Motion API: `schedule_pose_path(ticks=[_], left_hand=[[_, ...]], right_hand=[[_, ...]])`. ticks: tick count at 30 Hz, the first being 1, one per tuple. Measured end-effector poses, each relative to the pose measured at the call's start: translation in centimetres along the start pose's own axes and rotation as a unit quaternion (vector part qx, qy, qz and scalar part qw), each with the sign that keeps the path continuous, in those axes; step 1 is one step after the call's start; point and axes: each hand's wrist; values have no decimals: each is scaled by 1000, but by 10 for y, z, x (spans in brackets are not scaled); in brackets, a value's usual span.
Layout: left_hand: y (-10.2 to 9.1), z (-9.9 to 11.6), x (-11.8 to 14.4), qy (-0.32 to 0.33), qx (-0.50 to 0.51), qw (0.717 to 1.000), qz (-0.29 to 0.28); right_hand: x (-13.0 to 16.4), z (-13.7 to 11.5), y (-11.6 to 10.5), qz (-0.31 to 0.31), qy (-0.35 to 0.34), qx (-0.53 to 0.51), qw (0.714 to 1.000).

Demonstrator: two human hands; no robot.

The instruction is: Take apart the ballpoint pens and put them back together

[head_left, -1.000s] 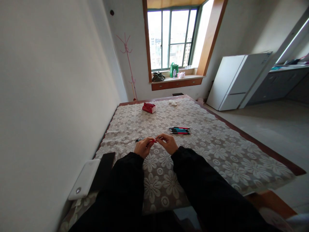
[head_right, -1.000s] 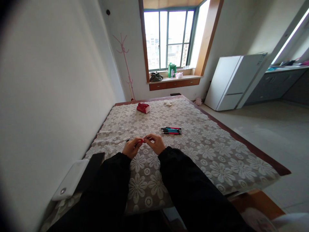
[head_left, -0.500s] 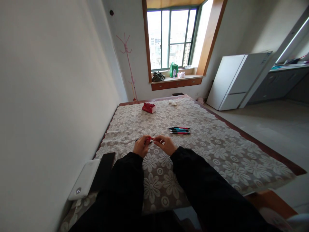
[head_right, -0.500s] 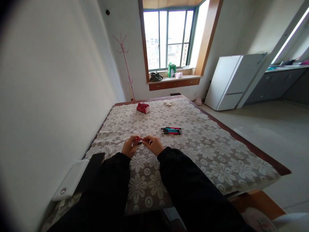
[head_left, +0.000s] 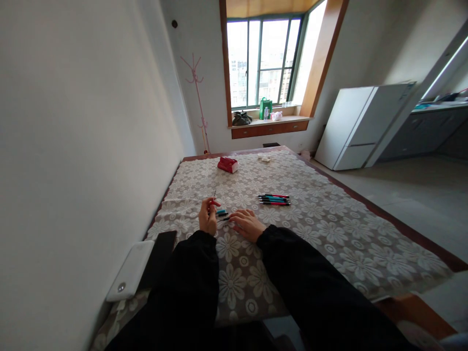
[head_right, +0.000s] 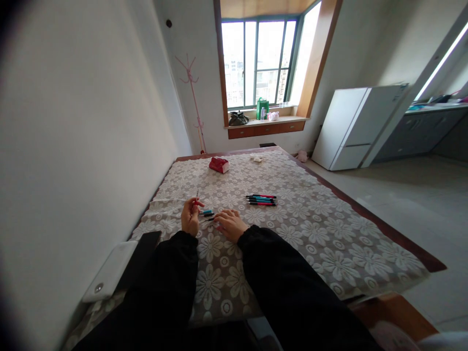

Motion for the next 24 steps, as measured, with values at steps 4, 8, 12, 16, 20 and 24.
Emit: schedule_pose_path(ticks=[4,8,12,16,20,24], left_hand=[[2,-2,1,-10,21,1000,-7],[1,-6,1,-18,39,999,-29],[1,-6,2,-11,10,999,-48],[2,-8,3,0,-49,995,-90],[2,-12,5,33,-124,979,-161],[2,-14,6,53,-162,968,-185]], right_hand=[[-2,-2,-6,3,-19,2,1000],[-2,-2,-5,-5,-33,-7,999],[-3,2,2,16,0,-25,1000],[-6,12,8,134,104,-148,974],[-12,24,4,244,185,-360,881],[-16,25,-5,323,210,-511,769]])
Point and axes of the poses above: each hand's wrist, its own x-axis away from the middle knuckle, its own y-axis out of the palm, z = x × y, and after that the axes turned 1 degree about y, right-handed
